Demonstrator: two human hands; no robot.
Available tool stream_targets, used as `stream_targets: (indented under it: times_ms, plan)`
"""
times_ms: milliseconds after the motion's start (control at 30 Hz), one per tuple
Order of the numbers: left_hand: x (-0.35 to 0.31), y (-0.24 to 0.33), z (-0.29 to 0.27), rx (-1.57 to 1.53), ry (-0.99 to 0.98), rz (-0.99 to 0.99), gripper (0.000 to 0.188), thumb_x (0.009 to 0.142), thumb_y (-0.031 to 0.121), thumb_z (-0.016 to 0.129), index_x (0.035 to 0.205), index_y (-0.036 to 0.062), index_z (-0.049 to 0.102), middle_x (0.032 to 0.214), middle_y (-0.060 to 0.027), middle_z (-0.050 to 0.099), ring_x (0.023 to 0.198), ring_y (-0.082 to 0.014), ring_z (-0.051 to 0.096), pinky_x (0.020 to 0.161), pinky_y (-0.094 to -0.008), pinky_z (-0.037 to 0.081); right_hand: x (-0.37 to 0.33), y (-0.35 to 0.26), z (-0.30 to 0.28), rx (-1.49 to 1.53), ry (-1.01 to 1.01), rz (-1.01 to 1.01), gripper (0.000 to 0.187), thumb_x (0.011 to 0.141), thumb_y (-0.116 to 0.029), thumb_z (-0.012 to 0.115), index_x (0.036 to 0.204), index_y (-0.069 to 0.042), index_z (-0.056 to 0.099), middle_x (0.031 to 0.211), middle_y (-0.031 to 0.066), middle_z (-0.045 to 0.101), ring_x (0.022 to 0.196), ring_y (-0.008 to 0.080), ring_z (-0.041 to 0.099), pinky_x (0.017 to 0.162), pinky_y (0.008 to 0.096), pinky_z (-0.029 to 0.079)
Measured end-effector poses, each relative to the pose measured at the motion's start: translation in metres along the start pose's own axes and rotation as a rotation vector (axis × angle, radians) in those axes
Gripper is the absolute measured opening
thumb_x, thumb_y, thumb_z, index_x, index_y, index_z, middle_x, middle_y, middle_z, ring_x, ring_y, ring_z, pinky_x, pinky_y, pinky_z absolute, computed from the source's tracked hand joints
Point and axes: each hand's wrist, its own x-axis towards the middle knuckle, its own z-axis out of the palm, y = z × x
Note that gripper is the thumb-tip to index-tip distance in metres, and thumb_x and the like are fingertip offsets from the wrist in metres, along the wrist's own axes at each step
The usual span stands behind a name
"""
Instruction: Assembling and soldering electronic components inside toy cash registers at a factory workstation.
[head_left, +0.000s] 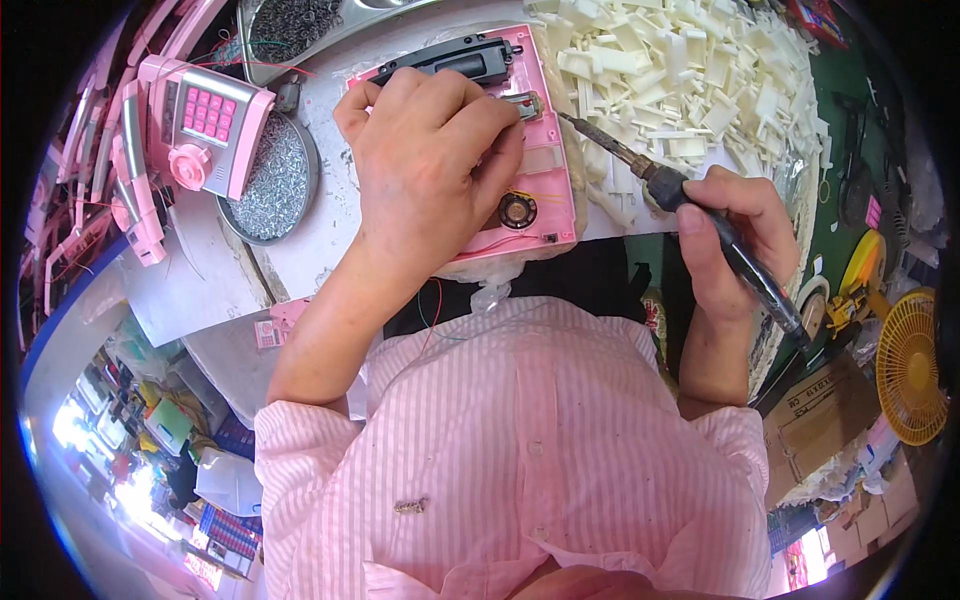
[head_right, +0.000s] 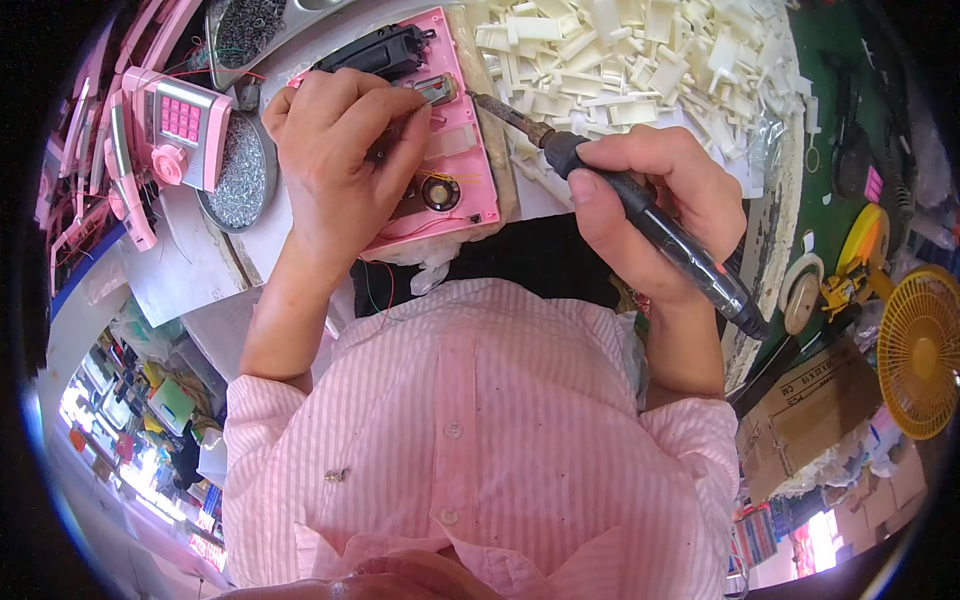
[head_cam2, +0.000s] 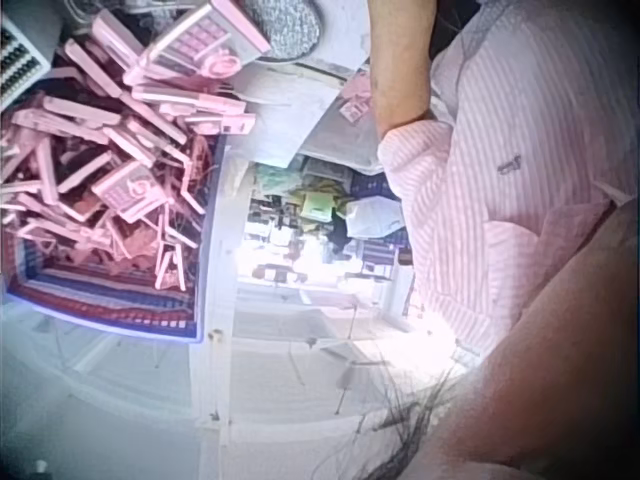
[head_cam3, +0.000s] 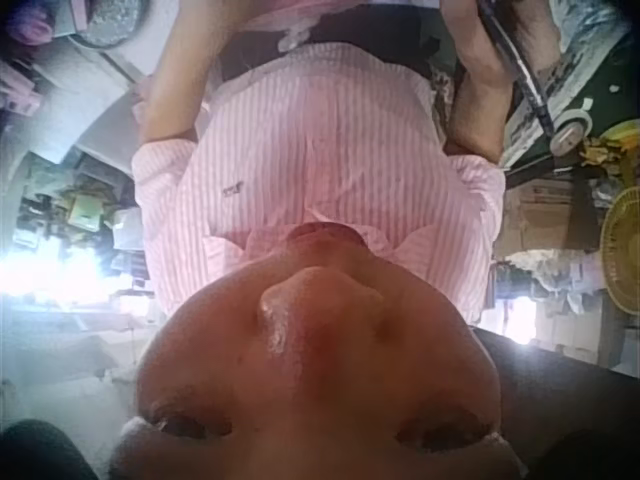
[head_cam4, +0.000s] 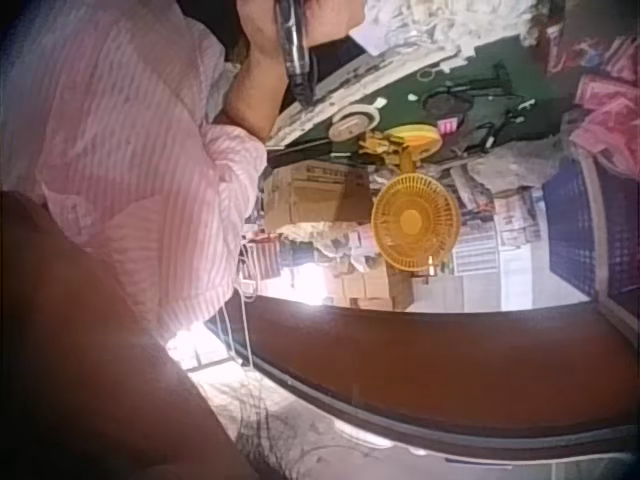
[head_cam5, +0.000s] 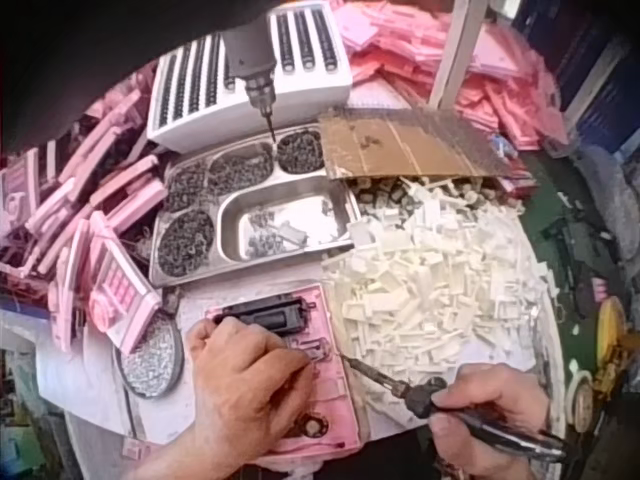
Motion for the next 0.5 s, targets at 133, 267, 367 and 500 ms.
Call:
stream_targets:
  times_ms: [133, 267, 367, 500]
  plan:
    - [0.0015, 0.0000, -0.0023, 0.018, -0.031, -0.003, 0.014, 0.074, 0.013, 0.079, 0.086, 0.0141, 0.071, 0.084, 0.0020, 0.063, 0.080, -0.0177, 0.057, 0.083, -0.0359, 0.033, 0.0017, 0.0011, 0.0005, 0.003, -0.028, 0.014, 0.021, 0.079, -0.002, 0.077, 0.096, 0.004, 0.067, 0.080, 0.0055, 0.066, 0.063, 0.0066, 0.052, 0.058, 0.0200, 0.040]
    - [0.0019, -0.0030, -0.0027, 0.031, -0.056, 0.008, 0.014, 0.074, 0.013, 0.078, 0.086, 0.0142, 0.071, 0.085, 0.0023, 0.063, 0.080, -0.0180, 0.057, 0.083, -0.0359, 0.033, 0.0028, 0.0030, 0.0015, -0.008, -0.039, 0.017, 0.021, 0.078, -0.001, 0.077, 0.096, 0.003, 0.067, 0.078, 0.0049, 0.065, 0.063, 0.0069, 0.051, 0.057, 0.0202, 0.039]
    - [0.0044, -0.0057, -0.0047, 0.029, -0.089, 0.024, 0.014, 0.075, 0.013, 0.078, 0.087, 0.0141, 0.071, 0.086, 0.0025, 0.063, 0.080, -0.0182, 0.058, 0.083, -0.0360, 0.033, 0.0049, 0.0027, 0.0031, -0.015, -0.028, 0.011, 0.020, 0.078, -0.001, 0.077, 0.095, 0.003, 0.067, 0.077, 0.0042, 0.064, 0.062, 0.0070, 0.051, 0.056, 0.0201, 0.038]
    - [0.0060, -0.0088, -0.0066, 0.032, -0.121, 0.049, 0.015, 0.075, 0.012, 0.078, 0.088, 0.0140, 0.071, 0.087, 0.0024, 0.064, 0.080, -0.0183, 0.058, 0.082, -0.0366, 0.034, 0.0051, 0.0065, 0.0038, -0.012, -0.004, -0.004, 0.020, 0.077, 0.001, 0.077, 0.095, 0.003, 0.066, 0.076, 0.0036, 0.062, 0.062, 0.0072, 0.051, 0.056, 0.0202, 0.038]
